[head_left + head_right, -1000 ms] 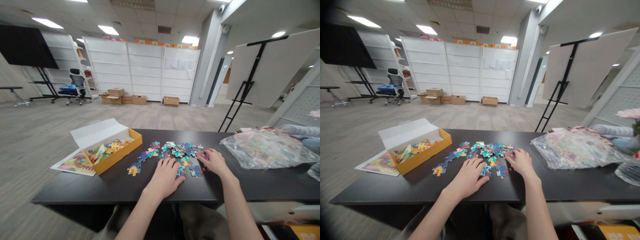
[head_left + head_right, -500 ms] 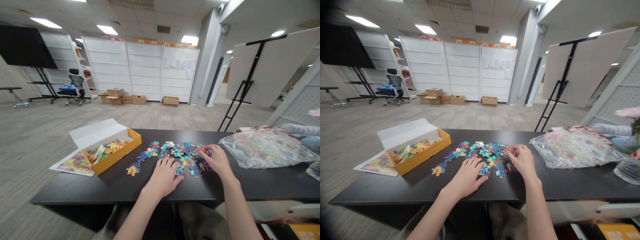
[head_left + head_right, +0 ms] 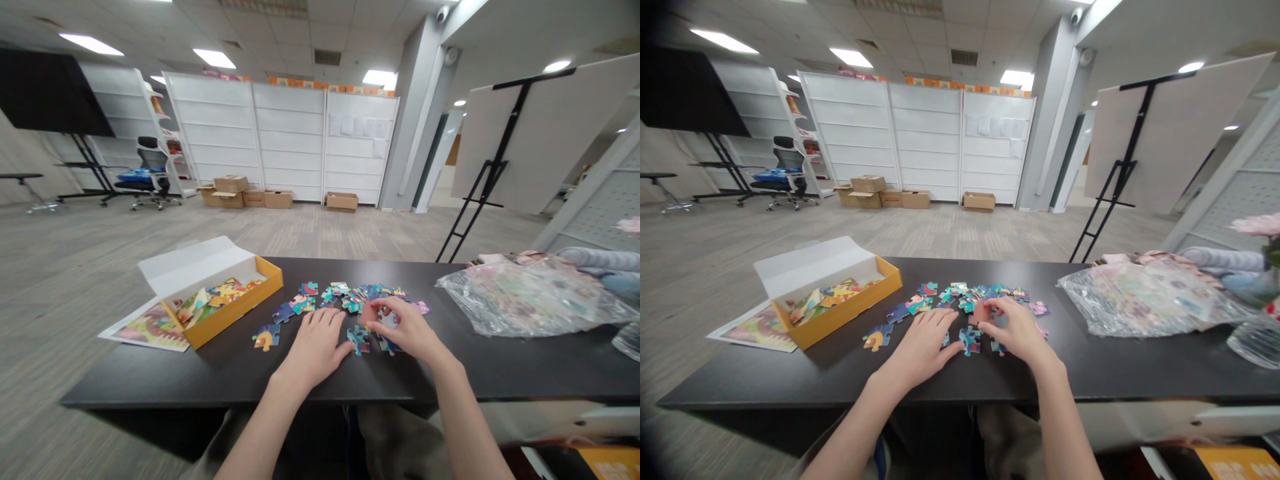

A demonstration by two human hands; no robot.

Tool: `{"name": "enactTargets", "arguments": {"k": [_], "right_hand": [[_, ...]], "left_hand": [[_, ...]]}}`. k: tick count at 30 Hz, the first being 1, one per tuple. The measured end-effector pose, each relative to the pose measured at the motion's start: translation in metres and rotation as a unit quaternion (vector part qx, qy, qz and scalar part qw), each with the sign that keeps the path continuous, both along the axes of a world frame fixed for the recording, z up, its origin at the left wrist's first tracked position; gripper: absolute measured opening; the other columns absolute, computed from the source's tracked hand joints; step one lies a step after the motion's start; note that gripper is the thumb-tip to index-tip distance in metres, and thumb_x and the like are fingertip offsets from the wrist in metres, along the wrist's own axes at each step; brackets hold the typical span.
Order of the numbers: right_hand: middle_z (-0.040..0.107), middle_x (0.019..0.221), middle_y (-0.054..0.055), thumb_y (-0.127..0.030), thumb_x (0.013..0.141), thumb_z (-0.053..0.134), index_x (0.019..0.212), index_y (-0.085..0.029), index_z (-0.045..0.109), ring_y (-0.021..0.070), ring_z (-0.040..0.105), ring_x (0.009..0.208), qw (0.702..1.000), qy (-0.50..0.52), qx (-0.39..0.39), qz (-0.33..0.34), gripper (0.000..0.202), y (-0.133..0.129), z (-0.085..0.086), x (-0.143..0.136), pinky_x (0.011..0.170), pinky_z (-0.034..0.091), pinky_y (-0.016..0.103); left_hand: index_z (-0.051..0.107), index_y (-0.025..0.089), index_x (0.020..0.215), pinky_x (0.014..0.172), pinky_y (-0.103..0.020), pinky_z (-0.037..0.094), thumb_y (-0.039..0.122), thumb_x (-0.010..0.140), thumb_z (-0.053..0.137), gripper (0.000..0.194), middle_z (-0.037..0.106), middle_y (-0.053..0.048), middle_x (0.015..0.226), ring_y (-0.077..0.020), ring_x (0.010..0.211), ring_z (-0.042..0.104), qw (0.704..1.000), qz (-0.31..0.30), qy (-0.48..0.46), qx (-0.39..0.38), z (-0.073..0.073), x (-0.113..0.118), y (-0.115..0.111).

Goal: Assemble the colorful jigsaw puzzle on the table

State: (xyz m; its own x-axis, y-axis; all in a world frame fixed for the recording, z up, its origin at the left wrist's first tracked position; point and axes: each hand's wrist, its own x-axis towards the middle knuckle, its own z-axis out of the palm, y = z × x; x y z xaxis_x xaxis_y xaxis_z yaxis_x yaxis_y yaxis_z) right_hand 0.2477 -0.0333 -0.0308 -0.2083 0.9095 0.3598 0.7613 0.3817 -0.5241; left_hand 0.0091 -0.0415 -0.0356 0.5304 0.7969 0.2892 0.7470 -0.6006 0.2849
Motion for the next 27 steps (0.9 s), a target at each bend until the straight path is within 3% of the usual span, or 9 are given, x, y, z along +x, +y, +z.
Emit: {"name": "enactTargets", "arguments": {"k": [5,10,13,17,21,24,27], "right_hand": [[0.072,0.1,0.004,-0.031,0.078,0.077,0.111,-0.022,0.072,0.0198,0.065,0.089,0.994,-0.012,-0.069,0.088,0.035,-0.009,0.005,-0.027,0.081,0.05,0.031],[0.072,0.088,0.001,-0.033,0.076,0.076,0.115,-0.023,0.072,0.0173,0.063,0.075,0.985,0.008,-0.134,0.106,0.04,-0.011,0.003,-0.029,0.069,0.049,0.028],[0.073,0.095,0.003,-0.037,0.079,0.071,0.121,-0.023,0.069,0.017,0.064,0.074,0.991,0.048,-0.117,0.035,0.044,-0.011,0.002,0.001,0.067,0.051,0.028],[0.075,0.094,0.007,-0.039,0.079,0.066,0.103,-0.022,0.074,0.0183,0.064,0.067,0.991,-0.005,-0.04,-0.125,0.03,-0.01,-0.001,0.05,0.067,0.051,0.031],[0.075,0.088,0.004,-0.039,0.072,0.072,0.093,-0.024,0.075,0.0196,0.066,0.069,0.986,-0.064,-0.053,-0.145,0.027,-0.011,-0.008,0.068,0.07,0.052,0.031],[0.072,0.075,0.001,-0.037,0.072,0.072,0.097,-0.024,0.075,0.0193,0.065,0.065,0.983,-0.079,-0.078,-0.147,0.029,-0.012,-0.01,0.063,0.067,0.05,0.03],[0.071,0.073,0.001,-0.037,0.072,0.071,0.096,-0.023,0.075,0.0192,0.065,0.065,0.984,-0.075,-0.078,-0.139,0.028,-0.011,-0.01,0.057,0.065,0.049,0.029]], "left_hand": [[0.048,0.023,0.138,0.109,-0.041,0.042,0.034,0.09,0.066,0.052,0.057,-0.009,0.142,-0.0242,0.132,0.052,0.997,-0.045,-0.057,-0.032,0.004,-0.006,0.0],[0.054,0.024,0.132,0.107,-0.04,0.046,0.031,0.087,0.069,0.048,0.064,-0.007,0.134,-0.0245,0.126,0.057,0.993,-0.076,-0.046,-0.081,0.006,-0.013,0.0],[0.055,0.024,0.133,0.11,-0.04,0.043,0.032,0.085,0.071,0.052,0.062,-0.007,0.138,-0.025,0.13,0.055,0.992,-0.07,-0.071,-0.082,0.009,-0.022,-0.002],[0.059,0.027,0.128,0.105,-0.037,0.046,0.035,0.081,0.073,0.049,0.066,-0.004,0.129,-0.023,0.12,0.059,0.988,-0.084,-0.091,-0.092,0.016,-0.031,-0.01],[0.063,0.028,0.12,0.101,-0.037,0.047,0.04,0.075,0.078,0.049,0.068,-0.002,0.114,-0.0229,0.109,0.062,0.986,-0.105,-0.058,-0.114,0.015,-0.027,-0.022],[0.063,0.027,0.121,0.104,-0.039,0.044,0.043,0.073,0.079,0.053,0.065,-0.003,0.116,-0.0249,0.112,0.06,0.987,-0.11,-0.033,-0.116,0.012,-0.021,-0.028],[0.064,0.026,0.118,0.103,-0.039,0.044,0.041,0.078,0.075,0.044,0.064,-0.004,0.115,-0.0251,0.111,0.059,0.989,-0.099,-0.017,-0.104,0.011,-0.018,-0.027]]}}
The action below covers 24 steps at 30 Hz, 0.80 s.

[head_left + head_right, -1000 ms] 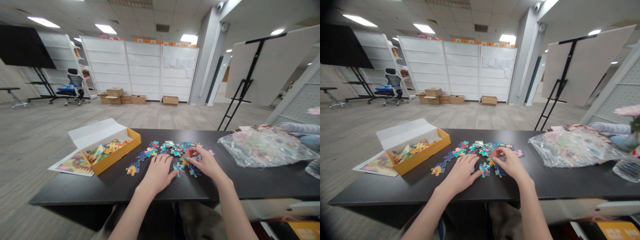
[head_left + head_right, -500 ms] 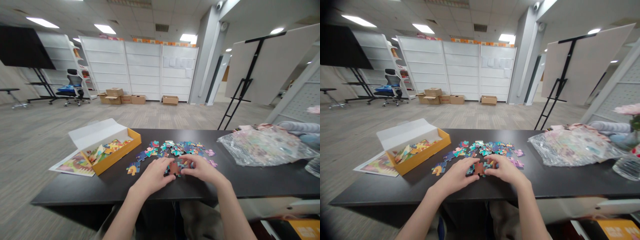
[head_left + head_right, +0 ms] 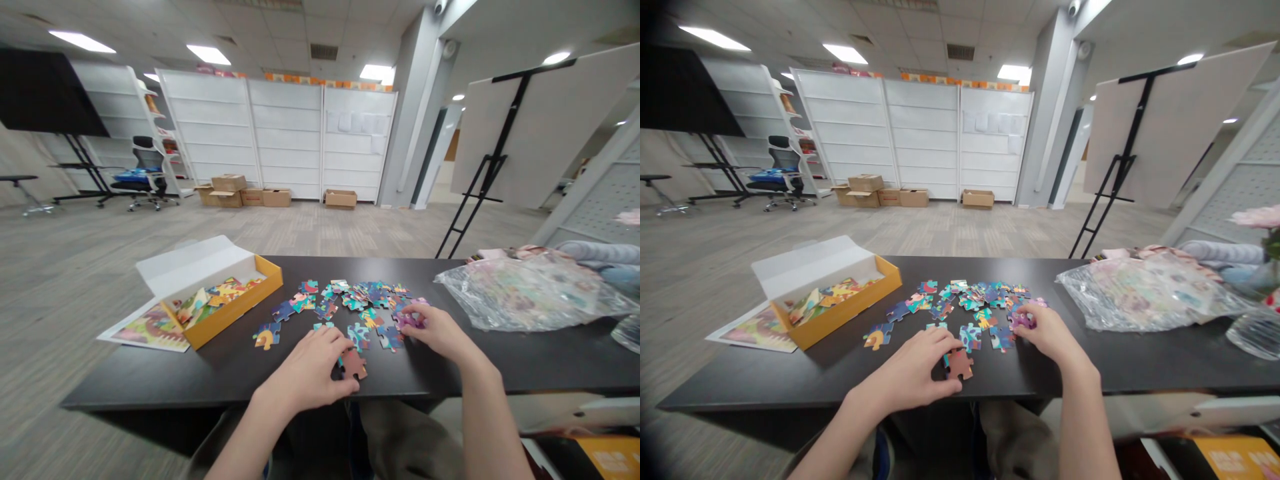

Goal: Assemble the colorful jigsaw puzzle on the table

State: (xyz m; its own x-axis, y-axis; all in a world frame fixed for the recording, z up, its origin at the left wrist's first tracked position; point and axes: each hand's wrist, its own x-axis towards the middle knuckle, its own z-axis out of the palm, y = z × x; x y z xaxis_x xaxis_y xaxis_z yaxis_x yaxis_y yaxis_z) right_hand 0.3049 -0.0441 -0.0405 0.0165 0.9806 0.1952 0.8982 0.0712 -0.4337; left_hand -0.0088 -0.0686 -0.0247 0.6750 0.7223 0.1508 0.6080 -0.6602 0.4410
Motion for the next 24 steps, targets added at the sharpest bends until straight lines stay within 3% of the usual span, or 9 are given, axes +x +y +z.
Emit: {"name": "enactTargets", "arguments": {"k": [6,9,16,24], "right_hand": [[0.074,0.093,0.006,-0.033,0.072,0.069,0.092,-0.023,0.074,0.0237,0.069,0.085,0.999,-0.008,0.045,0.006,0.024,0.006,-0.004,0.003,0.077,0.051,0.032],[0.073,0.096,0.007,-0.034,0.073,0.068,0.093,-0.022,0.074,0.0238,0.069,0.085,0.999,-0.007,0.053,-0.003,0.025,0.007,-0.006,0.008,0.079,0.051,0.033],[0.075,0.088,0.005,-0.031,0.075,0.062,0.096,-0.022,0.075,0.0232,0.068,0.079,0.999,-0.005,-0.028,0.028,0.026,-0.002,-0.002,0.013,0.075,0.051,0.033],[0.072,0.115,0.011,-0.014,0.073,0.057,0.101,-0.021,0.077,0.027,0.068,0.104,0.999,-0.044,-0.02,0.007,0.035,0.001,-0.009,0.015,0.096,0.048,0.037]], "left_hand": [[0.063,0.025,0.113,0.098,-0.039,0.045,0.037,0.084,0.067,0.033,0.062,-0.005,0.112,-0.0248,0.11,0.057,1.0,0.019,0.01,0.019,0.001,0.002,0.007],[0.062,0.024,0.114,0.099,-0.039,0.044,0.036,0.085,0.066,0.031,0.062,-0.005,0.113,-0.0248,0.111,0.056,0.999,0.023,0.006,0.023,0.001,0.002,0.009],[0.061,0.025,0.111,0.099,-0.039,0.044,0.024,0.083,0.056,0.029,0.061,-0.005,0.116,-0.0246,0.111,0.055,0.999,0.03,0.028,0.03,0.001,0.0,0.009],[0.06,0.024,0.114,0.1,-0.04,0.042,0.019,0.08,0.054,0.035,0.062,-0.006,0.118,-0.0248,0.113,0.054,0.998,0.022,0.034,0.047,0.004,-0.001,0.007]]}}
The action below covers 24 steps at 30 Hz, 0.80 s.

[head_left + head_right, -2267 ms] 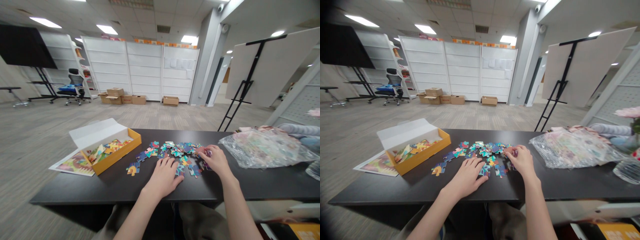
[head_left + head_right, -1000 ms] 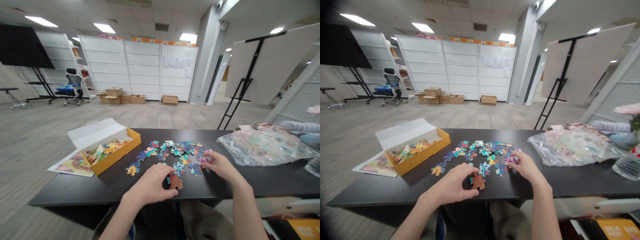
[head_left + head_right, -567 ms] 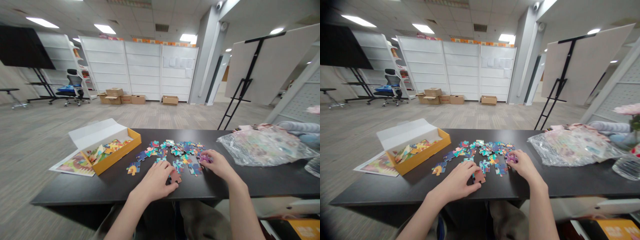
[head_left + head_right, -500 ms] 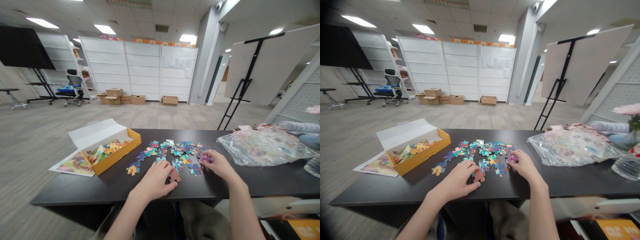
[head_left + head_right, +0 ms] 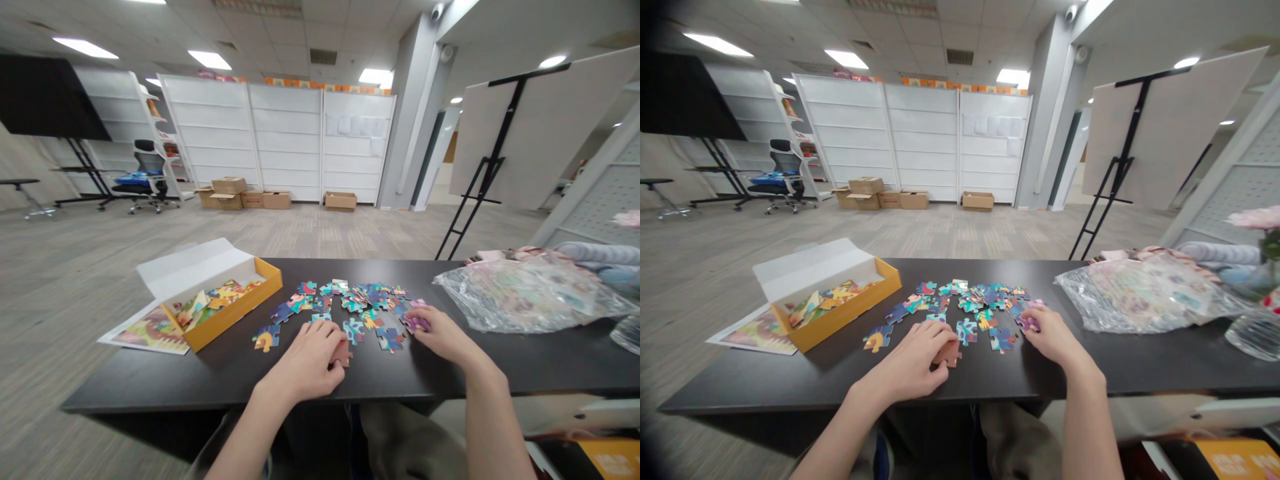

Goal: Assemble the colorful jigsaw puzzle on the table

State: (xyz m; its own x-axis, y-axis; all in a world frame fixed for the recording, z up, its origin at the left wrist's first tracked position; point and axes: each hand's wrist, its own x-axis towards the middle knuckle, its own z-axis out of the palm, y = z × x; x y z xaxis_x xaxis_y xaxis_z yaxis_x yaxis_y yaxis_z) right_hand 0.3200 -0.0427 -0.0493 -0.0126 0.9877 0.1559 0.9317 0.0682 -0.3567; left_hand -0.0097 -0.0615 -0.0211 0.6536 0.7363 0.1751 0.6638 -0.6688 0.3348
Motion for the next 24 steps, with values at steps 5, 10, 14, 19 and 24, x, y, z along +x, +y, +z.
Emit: {"name": "enactTargets", "arguments": {"k": [5,10,14,19,24], "right_hand": [[0.069,0.118,0.015,-0.021,0.079,0.06,0.097,-0.018,0.076,0.0299,0.066,0.109,0.998,-0.018,0.036,-0.045,0.024,0.002,0.0,0.005,0.1,0.047,0.04],[0.07,0.114,0.014,-0.027,0.085,0.058,0.101,-0.017,0.075,0.0275,0.067,0.105,0.997,-0.009,0.075,-0.019,0.025,0.025,0.029,-0.015,0.098,0.048,0.038],[0.072,0.114,0.013,-0.027,0.081,0.066,0.105,-0.019,0.074,0.0278,0.067,0.108,0.999,-0.031,0.028,0.027,0.027,0.063,0.057,-0.047,0.097,0.048,0.035],[0.071,0.119,0.012,-0.033,0.07,0.08,0.112,-0.019,0.073,0.0304,0.065,0.113,0.996,0.003,-0.021,0.09,0.044,0.092,0.05,-0.065,0.098,0.049,0.037],[0.072,0.118,0.011,-0.034,0.063,0.085,0.116,-0.02,0.072,0.0299,0.065,0.11,0.989,0.05,-0.053,0.127,0.056,0.098,0.029,-0.067,0.097,0.049,0.039]], "left_hand": [[0.062,0.023,0.11,0.098,-0.04,0.041,0.024,0.085,0.056,0.025,0.064,-0.006,0.116,-0.0243,0.11,0.055,1.0,-0.009,-0.021,0.014,-0.002,0.0,0.003],[0.066,0.021,0.102,0.095,-0.041,0.042,0.039,0.092,0.059,0.021,0.065,-0.006,0.111,-0.0258,0.107,0.056,0.999,0.0,-0.022,0.039,-0.007,0.005,0.011],[0.066,0.02,0.098,0.095,-0.041,0.042,0.037,0.093,0.061,0.019,0.066,-0.006,0.11,-0.0251,0.108,0.056,0.998,-0.001,-0.02,0.06,-0.009,0.011,0.018],[0.066,0.02,0.099,0.097,-0.041,0.042,0.033,0.094,0.061,0.015,0.066,-0.005,0.109,-0.0246,0.109,0.056,0.996,0.008,-0.034,0.087,-0.013,0.017,0.025],[0.066,0.02,0.104,0.098,-0.043,0.043,0.03,0.094,0.06,0.015,0.066,-0.006,0.11,-0.0257,0.111,0.055,0.994,0.035,-0.034,0.097,-0.011,0.024,0.033]]}}
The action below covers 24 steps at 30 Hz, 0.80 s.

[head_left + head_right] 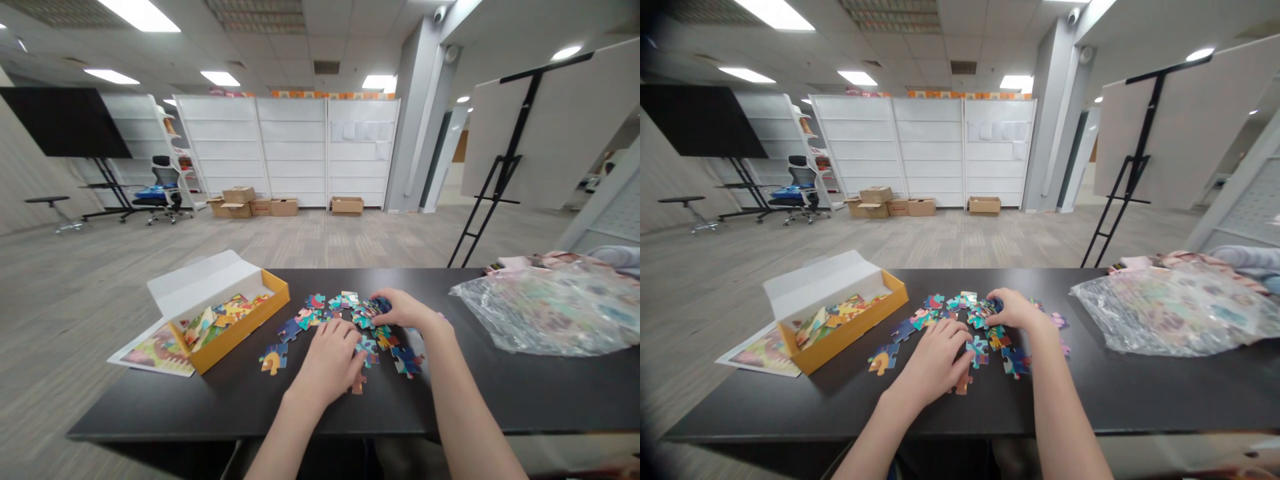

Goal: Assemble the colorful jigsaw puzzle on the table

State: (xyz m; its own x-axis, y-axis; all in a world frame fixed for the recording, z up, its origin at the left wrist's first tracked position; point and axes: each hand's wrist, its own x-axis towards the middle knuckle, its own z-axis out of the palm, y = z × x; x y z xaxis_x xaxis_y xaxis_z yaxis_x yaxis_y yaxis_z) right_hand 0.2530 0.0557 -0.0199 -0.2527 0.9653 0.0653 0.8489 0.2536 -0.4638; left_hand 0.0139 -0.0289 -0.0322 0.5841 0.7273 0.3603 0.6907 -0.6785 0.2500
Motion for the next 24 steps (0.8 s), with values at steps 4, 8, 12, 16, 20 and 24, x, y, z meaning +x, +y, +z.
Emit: {"name": "enactTargets", "arguments": {"k": [4,8,12,16,20,24], "right_hand": [[0.074,0.104,0.008,-0.029,0.065,0.082,0.112,-0.021,0.073,0.026,0.067,0.093,1.0,-0.002,-0.006,0.0,0.048,0.0,-0.001,-0.004,0.083,0.051,0.034],[0.074,0.094,0.005,-0.027,0.068,0.078,0.11,-0.022,0.074,0.0219,0.066,0.085,1.0,-0.004,-0.004,0.015,0.043,-0.009,0.002,-0.009,0.077,0.049,0.03],[0.071,0.089,0.002,-0.021,0.069,0.074,0.105,-0.022,0.072,0.0189,0.063,0.081,0.999,0.013,0.002,0.036,0.037,-0.026,0.003,-0.014,0.075,0.047,0.028],[0.068,0.087,0.002,-0.017,0.069,0.069,0.103,-0.02,0.07,0.018,0.06,0.08,0.998,0.043,0.012,0.049,0.033,-0.038,-0.002,-0.016,0.075,0.046,0.028],[0.069,0.09,0.002,-0.02,0.07,0.069,0.102,-0.019,0.068,0.0181,0.06,0.083,0.993,0.109,-0.003,0.049,0.032,-0.043,0.0,-0.01,0.076,0.046,0.029],[0.069,0.093,0.002,-0.027,0.072,0.072,0.103,-0.019,0.068,0.0183,0.058,0.083,0.989,0.147,-0.003,0.032,0.033,-0.047,0.006,0.001,0.075,0.045,0.03]], "left_hand": [[0.065,0.02,0.105,0.099,-0.045,0.043,0.029,0.095,0.056,0.016,0.066,-0.007,0.111,-0.0272,0.113,0.055,1.0,0.03,0.005,-0.001,0.001,0.007,0.004],[0.065,0.02,0.105,0.099,-0.045,0.044,0.029,0.095,0.056,0.016,0.066,-0.008,0.113,-0.0278,0.114,0.055,0.999,0.041,0.012,-0.001,0.002,0.01,0.006],[0.065,0.02,0.106,0.099,-0.045,0.044,0.028,0.095,0.056,0.017,0.066,-0.009,0.112,-0.028,0.116,0.054,0.998,0.054,0.009,0.009,0.001,0.009,0.006],[0.063,0.02,0.114,0.1,-0.046,0.044,0.028,0.092,0.058,0.023,0.066,-0.01,0.115,-0.0293,0.117,0.055,0.997,0.071,0.004,0.005,-0.001,0.005,0.007],[0.061,0.02,0.12,0.103,-0.047,0.043,0.026,0.09,0.061,0.031,0.066,-0.01,0.121,-0.0295,0.12,0.056,0.996,0.076,-0.03,-0.02,-0.001,0.001,0.006],[0.061,0.02,0.12,0.104,-0.048,0.045,0.025,0.087,0.063,0.033,0.068,-0.01,0.122,-0.0295,0.119,0.059,0.989,0.077,-0.109,-0.068,0.002,-0.001,0.007]]}}
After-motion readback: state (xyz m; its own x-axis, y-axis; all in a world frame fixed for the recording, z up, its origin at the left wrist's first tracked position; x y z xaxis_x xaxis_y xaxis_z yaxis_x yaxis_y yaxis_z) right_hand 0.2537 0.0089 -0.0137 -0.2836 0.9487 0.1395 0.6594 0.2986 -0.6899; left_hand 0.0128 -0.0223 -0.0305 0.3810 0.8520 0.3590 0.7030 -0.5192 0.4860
